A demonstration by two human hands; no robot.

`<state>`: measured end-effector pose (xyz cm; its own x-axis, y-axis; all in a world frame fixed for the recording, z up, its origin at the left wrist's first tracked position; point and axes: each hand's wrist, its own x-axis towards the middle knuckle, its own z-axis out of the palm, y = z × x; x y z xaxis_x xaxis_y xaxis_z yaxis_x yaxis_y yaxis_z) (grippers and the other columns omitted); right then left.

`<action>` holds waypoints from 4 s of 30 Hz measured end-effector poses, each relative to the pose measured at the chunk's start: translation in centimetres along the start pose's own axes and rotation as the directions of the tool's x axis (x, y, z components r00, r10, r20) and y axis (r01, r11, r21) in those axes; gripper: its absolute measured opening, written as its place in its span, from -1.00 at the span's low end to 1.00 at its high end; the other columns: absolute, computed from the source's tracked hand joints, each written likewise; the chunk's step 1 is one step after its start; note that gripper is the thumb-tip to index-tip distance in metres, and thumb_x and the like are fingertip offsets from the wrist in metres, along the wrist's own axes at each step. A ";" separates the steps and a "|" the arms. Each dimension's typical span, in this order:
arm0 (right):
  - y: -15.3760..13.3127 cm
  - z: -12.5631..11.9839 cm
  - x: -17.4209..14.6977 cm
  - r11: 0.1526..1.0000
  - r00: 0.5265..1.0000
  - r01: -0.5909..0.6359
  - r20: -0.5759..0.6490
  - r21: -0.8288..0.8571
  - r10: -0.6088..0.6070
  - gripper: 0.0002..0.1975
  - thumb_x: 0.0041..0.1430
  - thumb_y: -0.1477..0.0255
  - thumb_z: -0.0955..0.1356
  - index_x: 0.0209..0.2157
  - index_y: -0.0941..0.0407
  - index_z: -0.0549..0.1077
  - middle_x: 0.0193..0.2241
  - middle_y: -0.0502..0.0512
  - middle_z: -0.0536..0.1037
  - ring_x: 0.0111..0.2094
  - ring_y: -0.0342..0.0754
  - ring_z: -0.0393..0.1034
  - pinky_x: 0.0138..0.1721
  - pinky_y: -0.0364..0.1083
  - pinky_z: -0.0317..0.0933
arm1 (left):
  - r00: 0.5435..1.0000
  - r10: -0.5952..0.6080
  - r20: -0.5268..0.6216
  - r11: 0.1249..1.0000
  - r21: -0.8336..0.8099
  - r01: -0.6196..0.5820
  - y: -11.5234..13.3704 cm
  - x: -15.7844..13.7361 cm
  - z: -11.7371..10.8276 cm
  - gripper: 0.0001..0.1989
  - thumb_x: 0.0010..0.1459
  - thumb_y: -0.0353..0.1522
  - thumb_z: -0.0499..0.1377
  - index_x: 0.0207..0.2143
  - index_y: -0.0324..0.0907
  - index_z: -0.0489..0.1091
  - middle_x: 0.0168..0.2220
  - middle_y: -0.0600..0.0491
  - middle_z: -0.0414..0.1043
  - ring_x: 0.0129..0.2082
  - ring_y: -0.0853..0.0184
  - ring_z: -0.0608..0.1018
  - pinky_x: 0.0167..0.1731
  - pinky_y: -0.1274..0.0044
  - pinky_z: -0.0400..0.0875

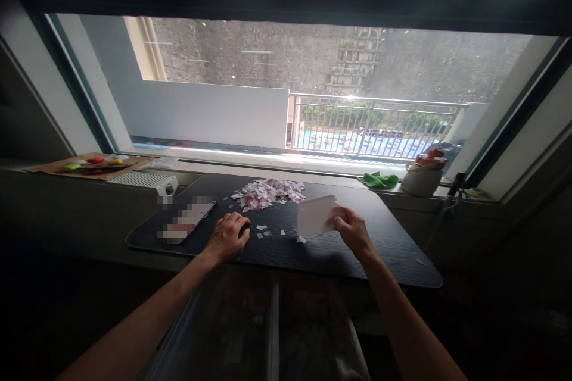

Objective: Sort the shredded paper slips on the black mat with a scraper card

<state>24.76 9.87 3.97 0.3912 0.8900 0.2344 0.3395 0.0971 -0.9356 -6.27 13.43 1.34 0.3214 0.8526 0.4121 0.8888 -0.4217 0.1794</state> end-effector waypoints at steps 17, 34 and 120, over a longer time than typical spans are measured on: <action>0.2 3.7 -0.3 0.972 0.984 -0.083 0.172 0.218 0.046 -0.55 -0.19 0.31 0.38 -0.18 0.15 0.46 -0.36 0.10 0.60 -0.37 -0.03 0.47 -0.42 -0.12 0.29 | 1.000 0.020 -0.003 0.999 0.026 -0.020 -0.3 0.1 0.0 -0.77 0.13 -0.34 0.02 -0.22 -0.16 0.41 -0.20 -0.04 0.39 -0.15 0.20 0.39 -0.10 0.36 0.28; 0.8 -1.4 -0.9 0.963 0.969 -0.207 0.174 0.175 0.177 -0.63 -0.25 0.36 0.44 -0.29 0.14 0.54 -0.42 0.07 0.61 -0.45 -0.07 0.46 -0.50 -0.17 0.27 | 1.000 0.013 0.023 0.999 0.042 -0.014 -0.3 0.0 -0.4 -0.73 0.14 -0.33 -0.01 -0.20 -0.17 0.42 -0.19 -0.05 0.40 -0.12 0.17 0.40 -0.09 0.34 0.29; 1.0 -2.8 -4.5 0.957 0.961 -0.208 0.224 0.200 0.162 -0.63 -0.19 0.34 0.44 -0.25 0.13 0.54 -0.35 0.07 0.61 -0.39 -0.05 0.49 -0.48 -0.17 0.32 | 0.926 0.347 0.147 0.910 -0.290 -0.295 9.8 -2.6 -0.1 -0.91 0.04 -0.39 0.15 -0.34 -0.15 0.42 -0.26 0.02 0.42 -0.19 0.25 0.40 -0.05 0.31 0.18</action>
<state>25.77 4.71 2.77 0.2391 0.9709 0.0148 0.0726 -0.0027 -0.9974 1.55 7.06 2.11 0.6539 0.6889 0.3128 0.6196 -0.7249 0.3010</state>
